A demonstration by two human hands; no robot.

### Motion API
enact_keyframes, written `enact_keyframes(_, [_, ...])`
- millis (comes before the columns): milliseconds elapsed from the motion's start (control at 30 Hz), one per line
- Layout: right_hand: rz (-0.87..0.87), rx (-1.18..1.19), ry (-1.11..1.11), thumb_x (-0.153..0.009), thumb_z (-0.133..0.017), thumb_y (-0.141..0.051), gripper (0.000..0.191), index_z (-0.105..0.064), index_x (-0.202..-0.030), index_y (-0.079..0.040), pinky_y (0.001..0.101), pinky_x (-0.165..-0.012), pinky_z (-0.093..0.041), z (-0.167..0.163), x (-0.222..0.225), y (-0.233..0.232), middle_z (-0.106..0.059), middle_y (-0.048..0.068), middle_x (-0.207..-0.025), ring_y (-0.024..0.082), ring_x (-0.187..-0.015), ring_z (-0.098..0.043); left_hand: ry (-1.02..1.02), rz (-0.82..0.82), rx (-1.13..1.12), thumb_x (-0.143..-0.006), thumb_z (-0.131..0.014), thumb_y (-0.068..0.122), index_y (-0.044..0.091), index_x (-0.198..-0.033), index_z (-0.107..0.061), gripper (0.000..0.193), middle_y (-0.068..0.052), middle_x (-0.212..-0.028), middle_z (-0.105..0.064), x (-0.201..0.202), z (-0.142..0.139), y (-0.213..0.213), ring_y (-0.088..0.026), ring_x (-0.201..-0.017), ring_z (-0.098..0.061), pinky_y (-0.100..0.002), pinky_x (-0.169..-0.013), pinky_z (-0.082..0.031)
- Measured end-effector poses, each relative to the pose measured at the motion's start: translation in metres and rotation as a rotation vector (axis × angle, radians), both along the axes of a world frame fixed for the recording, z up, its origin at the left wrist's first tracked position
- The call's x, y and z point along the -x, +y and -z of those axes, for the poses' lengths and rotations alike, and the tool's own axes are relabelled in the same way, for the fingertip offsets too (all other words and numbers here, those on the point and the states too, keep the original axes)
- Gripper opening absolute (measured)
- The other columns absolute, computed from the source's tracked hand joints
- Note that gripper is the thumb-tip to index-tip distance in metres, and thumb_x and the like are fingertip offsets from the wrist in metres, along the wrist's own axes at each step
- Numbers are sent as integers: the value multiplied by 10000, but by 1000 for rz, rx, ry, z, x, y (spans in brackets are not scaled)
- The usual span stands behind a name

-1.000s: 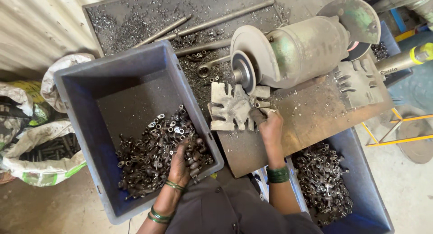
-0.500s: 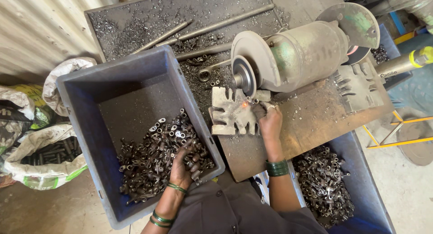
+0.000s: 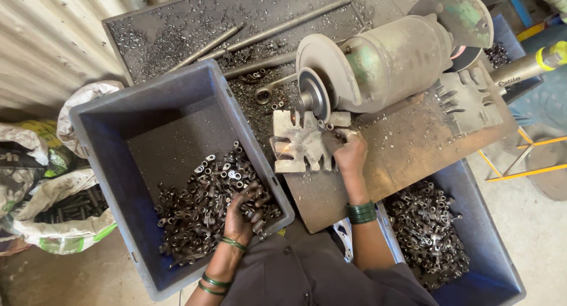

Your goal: The person repeatedly picks small metal parts from a bin, presses them against a rotating grinding wheel to smooth edges, and returns them to the bin. The cycle continues with multiple parts handled one at a time.

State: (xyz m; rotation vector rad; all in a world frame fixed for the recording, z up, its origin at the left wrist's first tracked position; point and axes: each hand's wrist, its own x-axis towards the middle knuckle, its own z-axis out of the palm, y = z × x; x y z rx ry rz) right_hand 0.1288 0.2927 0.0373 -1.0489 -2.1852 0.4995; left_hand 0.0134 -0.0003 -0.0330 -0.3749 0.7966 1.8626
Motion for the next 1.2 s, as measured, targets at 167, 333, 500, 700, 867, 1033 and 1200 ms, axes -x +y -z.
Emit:
enact_keyframes(167, [-15,184,109,-766,-903,-255,319,-783,-926,-6,290,-638,-546,1,-8,-2,-753,88,-786,152,-668,-695,68,29,63,-877,-714,252,111,-1355,-621,506,3,-911,-598,3,-11,3,-84,-692,-542,-219,-474,-376])
enact_keyframes(333, [3,217,272,-864,-858,-208,255,-781,-1041,-41,296,-779,-572,40,-35,16,-780,98,-973,159,-858,-719,62,83,-33,-930,-712,332,110,-1125,-634,306,1,-786,-594,5,-23,1,-77,-529,-444,-239,-404,-305])
enact_keyframes(500, [-829,1414,1584,-811,-762,-12,435,-732,-1236,-99,196,-711,-573,73,-101,26,-722,38,-1082,132,-868,-665,5,145,4,-928,-679,395,142,-1018,-656,270,16,-655,-520,5,-37,0,-85,-437,-352,-255,-359,-249])
enact_keyframes(700, [-541,1785,1234,-793,-760,-304,379,-744,-1105,-91,376,-665,-603,78,-83,-43,-751,130,-1057,263,-884,-733,88,127,24,-926,-704,323,131,-1131,-665,283,-14,-708,-560,2,-39,5,-77,-445,-363,-239,-370,-271])
enact_keyframes(867, [-675,1242,526,-866,-784,6,93,-747,-951,1,314,-648,-608,48,-25,-119,-782,107,-886,159,-743,-726,104,41,55,-911,-724,215,61,-1218,-632,356,-64,-941,-698,-1,-25,4,-93,-634,-576,-234,-444,-356])
enact_keyframes(1033, [-525,1064,460,-862,-806,4,117,-730,-951,-4,293,-762,-611,32,-11,-133,-769,58,-914,127,-853,-729,294,-10,50,-899,-759,135,44,-1182,-682,307,-75,-869,-720,-6,-3,0,-112,-623,-603,-235,-457,-414])
enact_keyframes(1200, [-581,761,273,-808,-850,-25,174,-732,-933,0,289,-790,-591,18,-17,-128,-771,61,-935,131,-866,-725,650,-28,192,-871,-800,52,30,-1136,-718,278,-63,-939,-779,-12,14,-1,-98,-681,-638,-229,-577,-510])
